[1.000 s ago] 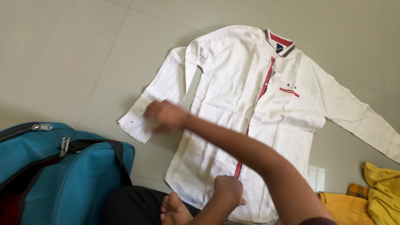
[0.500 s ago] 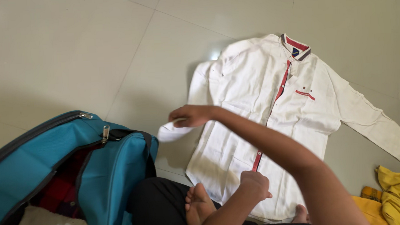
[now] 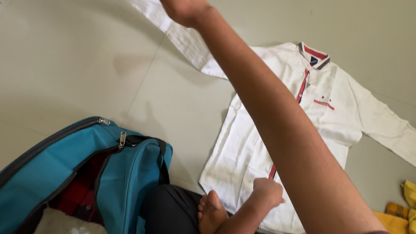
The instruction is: The person buttons a white shirt on the floor by hand, moving from the middle buttons up to the collar button and smoothing the fabric.
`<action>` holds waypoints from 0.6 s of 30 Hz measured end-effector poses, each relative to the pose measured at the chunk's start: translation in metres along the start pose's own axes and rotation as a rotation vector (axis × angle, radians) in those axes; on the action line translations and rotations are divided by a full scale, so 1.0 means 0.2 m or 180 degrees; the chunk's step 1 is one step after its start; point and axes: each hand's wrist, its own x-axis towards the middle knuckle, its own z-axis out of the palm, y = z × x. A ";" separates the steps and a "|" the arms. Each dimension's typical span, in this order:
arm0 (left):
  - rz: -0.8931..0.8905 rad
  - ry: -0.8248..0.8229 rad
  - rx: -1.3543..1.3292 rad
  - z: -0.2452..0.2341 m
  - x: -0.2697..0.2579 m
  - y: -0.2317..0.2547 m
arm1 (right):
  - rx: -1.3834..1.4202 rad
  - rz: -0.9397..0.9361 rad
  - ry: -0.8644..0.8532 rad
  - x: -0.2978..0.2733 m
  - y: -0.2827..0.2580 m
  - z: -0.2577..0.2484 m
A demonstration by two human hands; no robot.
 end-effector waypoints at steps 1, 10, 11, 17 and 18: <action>-0.0005 -0.0029 0.0012 0.02 -0.01 -0.01 | 0.0024 0.0020 0.0006 -0.03 -0.07 0.02; -0.0248 0.0520 0.0030 0.08 0.15 -0.13 | 0.0937 -0.0273 -0.0331 -1.59 -0.42 0.28; -0.0286 0.0502 0.0101 0.09 0.19 -0.16 | 0.1259 0.0019 -0.0293 -1.80 -0.38 0.30; -0.0377 0.0473 0.0531 0.13 0.23 -0.28 | 0.1750 0.1682 0.1713 -3.03 -0.46 0.59; -0.0345 0.0444 0.0584 0.11 0.18 -0.27 | 0.1748 0.1733 0.1759 -3.13 -0.49 0.61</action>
